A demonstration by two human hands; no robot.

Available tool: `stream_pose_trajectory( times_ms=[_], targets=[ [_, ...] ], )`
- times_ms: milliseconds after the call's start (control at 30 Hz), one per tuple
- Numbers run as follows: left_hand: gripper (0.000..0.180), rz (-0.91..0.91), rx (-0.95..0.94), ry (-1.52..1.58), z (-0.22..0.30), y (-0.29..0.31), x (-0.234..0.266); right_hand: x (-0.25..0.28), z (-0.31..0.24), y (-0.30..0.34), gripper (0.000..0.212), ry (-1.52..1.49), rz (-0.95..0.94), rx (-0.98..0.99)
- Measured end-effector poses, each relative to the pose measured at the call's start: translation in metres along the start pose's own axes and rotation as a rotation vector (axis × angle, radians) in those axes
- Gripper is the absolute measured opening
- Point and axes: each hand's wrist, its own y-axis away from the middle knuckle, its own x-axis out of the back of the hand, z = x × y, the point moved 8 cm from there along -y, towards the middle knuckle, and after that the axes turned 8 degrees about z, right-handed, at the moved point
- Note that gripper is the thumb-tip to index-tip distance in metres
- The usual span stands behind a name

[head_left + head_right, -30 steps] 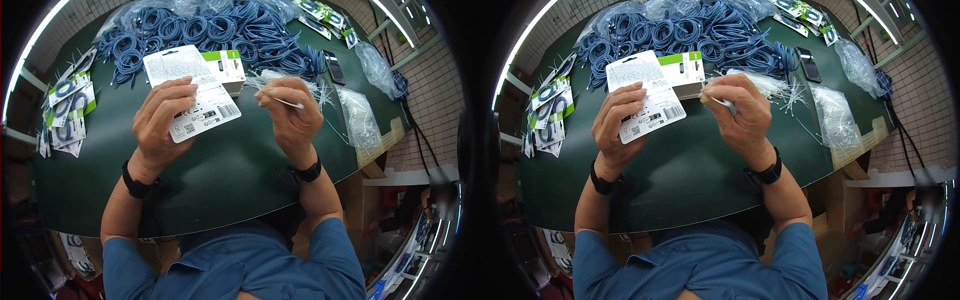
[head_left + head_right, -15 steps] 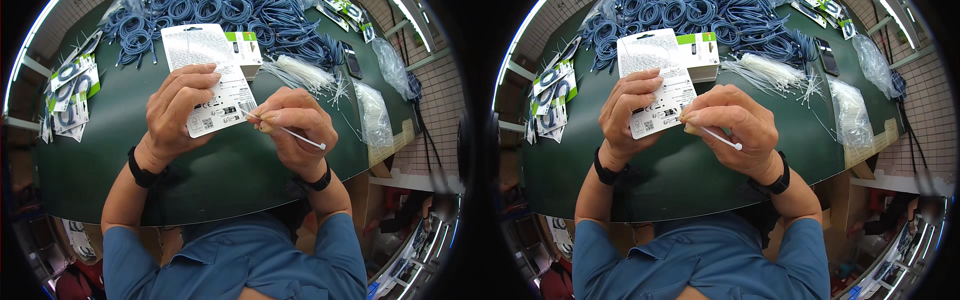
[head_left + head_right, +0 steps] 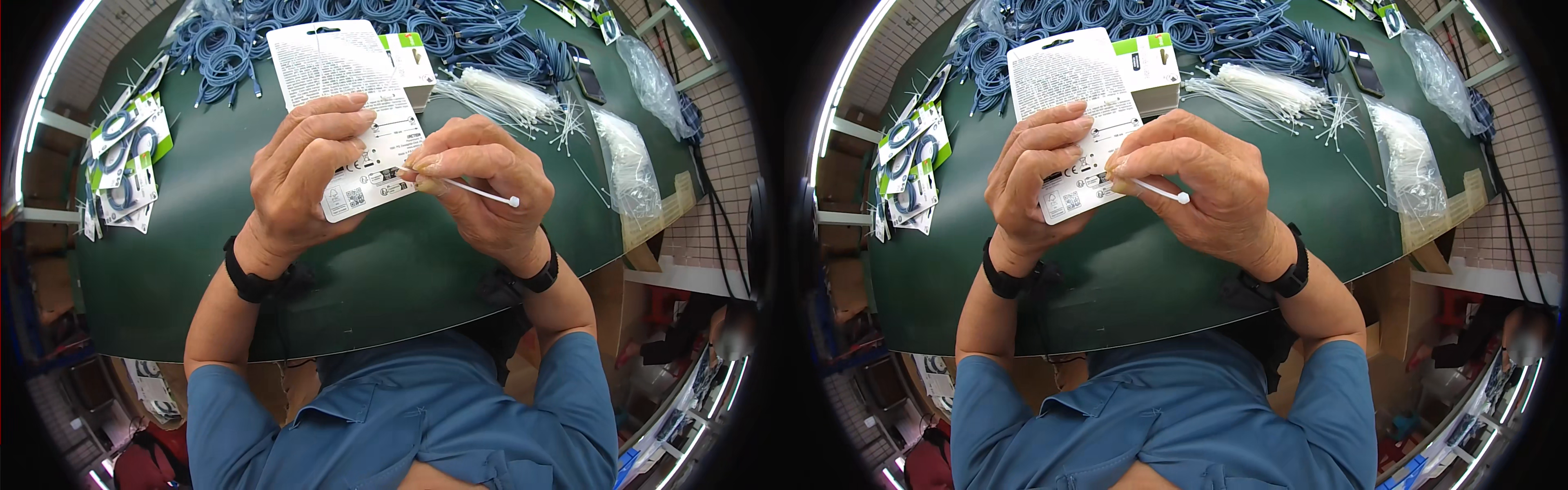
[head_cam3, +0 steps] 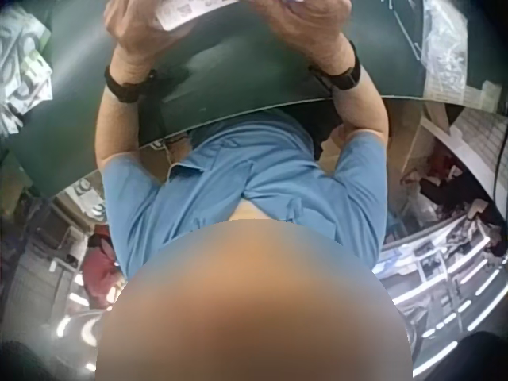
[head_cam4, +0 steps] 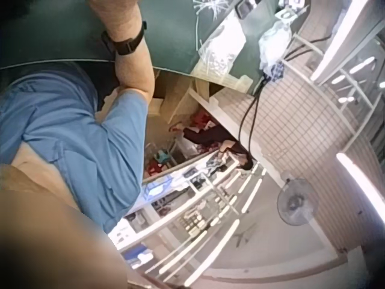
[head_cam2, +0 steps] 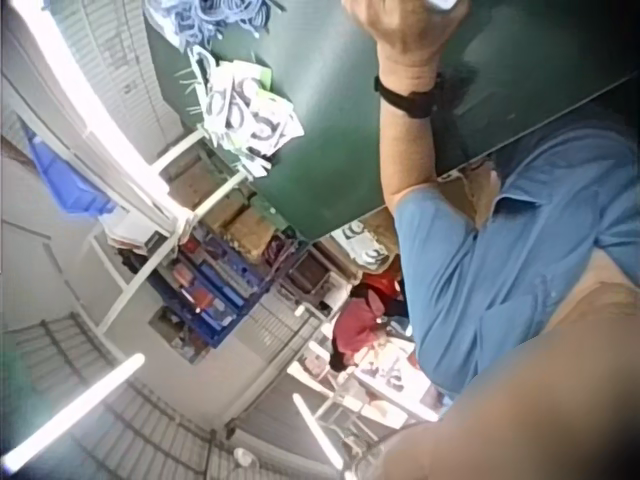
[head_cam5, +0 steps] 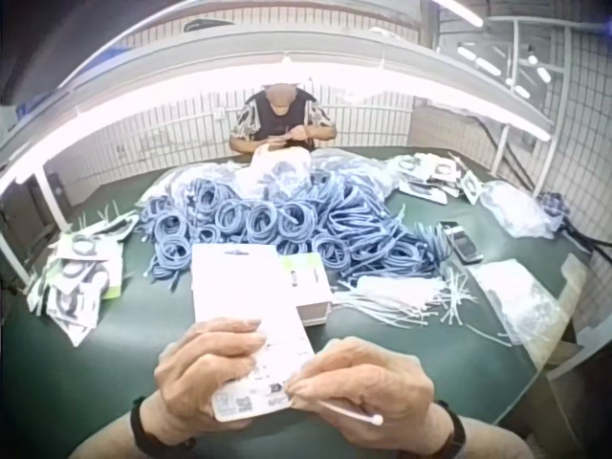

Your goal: Coiling blue USB cables and placing them into product packaging.

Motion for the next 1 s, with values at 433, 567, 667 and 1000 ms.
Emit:
stream_pose_trajectory(
  times_ms=[433, 567, 667, 1000],
  targets=[
    [0.04, 0.115, 0.127, 0.098, 0.004, -0.001, 0.005, -0.002, 0.0, 0.002, 0.027, 0.067, 0.001, 0.021],
    [0.04, 0.133, 0.112, 0.099, 0.009, -0.002, 0.006, 0.0, 0.0, 0.003, 0.026, 0.04, 0.051, -0.009],
    [0.04, 0.15, 0.113, 0.102, 0.01, -0.002, 0.007, -0.004, -0.005, 0.001, 0.024, 0.079, -0.009, 0.035],
    [0.041, 0.11, 0.166, 0.095, 0.01, 0.004, 0.006, -0.003, -0.009, 0.006, 0.025, 0.06, 0.047, 0.048]
  ],
)
